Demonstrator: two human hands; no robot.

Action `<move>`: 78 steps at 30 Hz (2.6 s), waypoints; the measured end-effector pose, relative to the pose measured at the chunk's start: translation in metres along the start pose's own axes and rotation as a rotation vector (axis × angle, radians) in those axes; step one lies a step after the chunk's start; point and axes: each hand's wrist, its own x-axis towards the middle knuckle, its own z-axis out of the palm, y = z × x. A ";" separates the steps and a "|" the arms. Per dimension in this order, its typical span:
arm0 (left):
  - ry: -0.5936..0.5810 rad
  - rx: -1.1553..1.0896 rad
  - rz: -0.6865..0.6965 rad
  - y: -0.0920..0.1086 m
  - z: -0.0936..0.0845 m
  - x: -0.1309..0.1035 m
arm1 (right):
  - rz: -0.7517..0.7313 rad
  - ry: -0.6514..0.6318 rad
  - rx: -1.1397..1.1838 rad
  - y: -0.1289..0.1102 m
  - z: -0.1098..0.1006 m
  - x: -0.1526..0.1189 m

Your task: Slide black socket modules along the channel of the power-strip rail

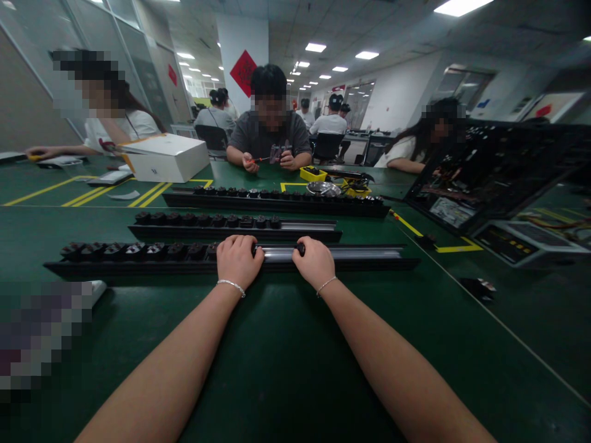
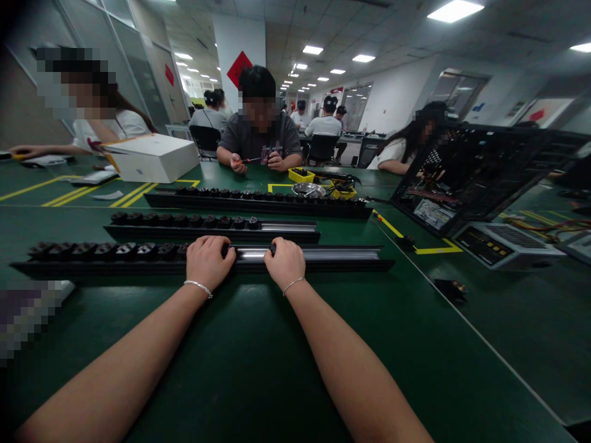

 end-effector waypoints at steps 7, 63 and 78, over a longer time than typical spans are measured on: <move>0.007 0.003 0.006 -0.001 0.001 0.000 | 0.032 -0.007 -0.007 0.006 -0.004 0.000; -0.009 -0.001 0.001 0.001 -0.002 0.000 | 0.112 0.007 -0.084 0.045 -0.023 -0.003; -0.002 0.018 -0.013 0.001 -0.001 0.000 | 0.101 0.041 -0.065 0.049 -0.021 -0.003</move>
